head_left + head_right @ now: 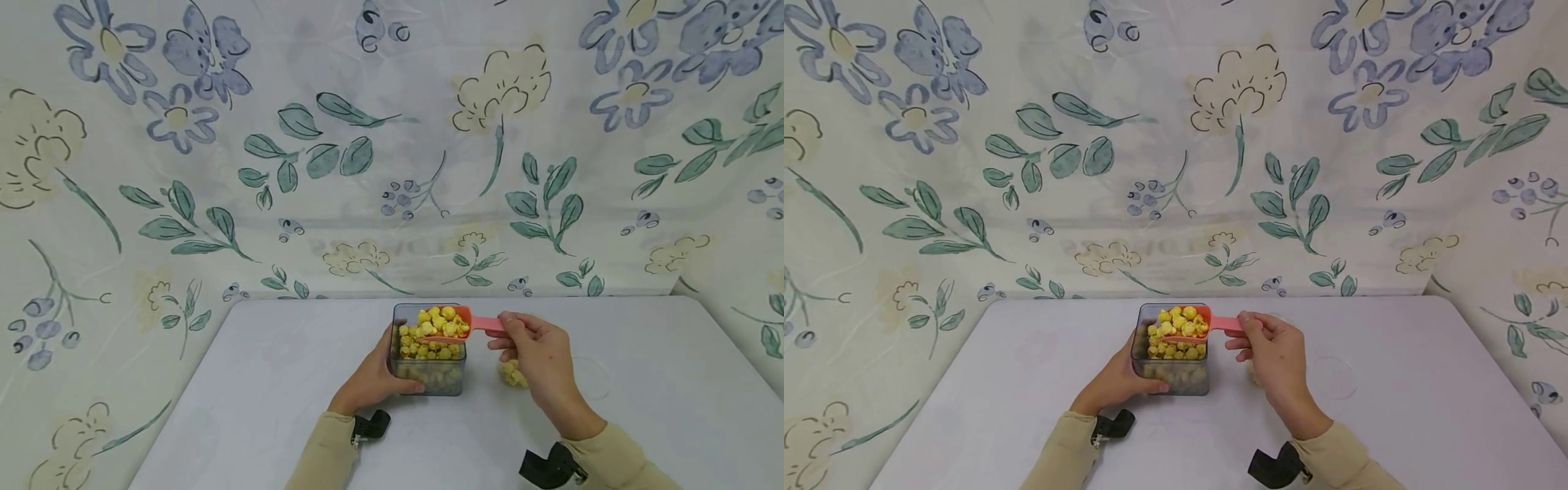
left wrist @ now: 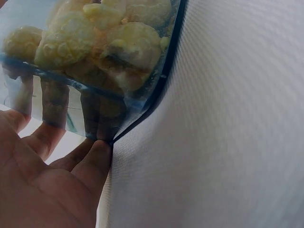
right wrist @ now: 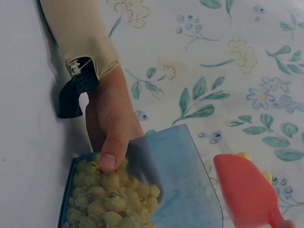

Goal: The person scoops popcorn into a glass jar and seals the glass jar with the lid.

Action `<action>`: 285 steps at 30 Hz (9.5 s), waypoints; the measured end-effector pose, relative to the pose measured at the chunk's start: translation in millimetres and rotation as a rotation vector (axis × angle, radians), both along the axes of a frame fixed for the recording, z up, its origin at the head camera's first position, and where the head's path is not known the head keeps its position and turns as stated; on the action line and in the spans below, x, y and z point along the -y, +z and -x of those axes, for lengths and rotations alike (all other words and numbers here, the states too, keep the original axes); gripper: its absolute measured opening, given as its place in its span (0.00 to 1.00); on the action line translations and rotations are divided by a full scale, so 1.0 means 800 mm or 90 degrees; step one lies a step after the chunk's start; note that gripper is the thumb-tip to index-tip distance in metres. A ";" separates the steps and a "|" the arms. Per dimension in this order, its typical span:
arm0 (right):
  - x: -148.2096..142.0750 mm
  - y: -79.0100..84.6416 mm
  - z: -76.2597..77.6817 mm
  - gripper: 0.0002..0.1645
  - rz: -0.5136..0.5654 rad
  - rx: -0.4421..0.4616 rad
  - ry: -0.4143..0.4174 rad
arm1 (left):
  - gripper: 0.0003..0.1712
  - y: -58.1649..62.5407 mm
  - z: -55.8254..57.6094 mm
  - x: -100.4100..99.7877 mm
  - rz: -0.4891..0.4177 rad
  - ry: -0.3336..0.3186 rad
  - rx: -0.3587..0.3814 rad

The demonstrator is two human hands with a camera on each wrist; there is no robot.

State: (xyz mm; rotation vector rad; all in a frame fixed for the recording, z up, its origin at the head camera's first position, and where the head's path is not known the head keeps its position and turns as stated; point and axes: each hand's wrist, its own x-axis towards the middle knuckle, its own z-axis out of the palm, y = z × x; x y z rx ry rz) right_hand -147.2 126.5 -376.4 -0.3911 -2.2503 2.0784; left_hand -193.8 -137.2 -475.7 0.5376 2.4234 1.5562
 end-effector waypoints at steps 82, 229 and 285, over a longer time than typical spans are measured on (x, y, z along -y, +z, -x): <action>-0.135 -0.007 -0.036 0.40 0.013 0.010 -0.179 | 0.71 -0.003 -0.001 0.001 0.007 0.004 -0.002; -0.174 0.016 -0.037 0.31 -0.319 -0.072 -0.162 | 0.72 -0.001 -0.001 0.000 0.009 0.015 0.007; -0.090 0.021 -0.016 0.23 -0.205 -0.235 -0.089 | 0.71 0.001 -0.002 0.002 0.026 0.006 -0.011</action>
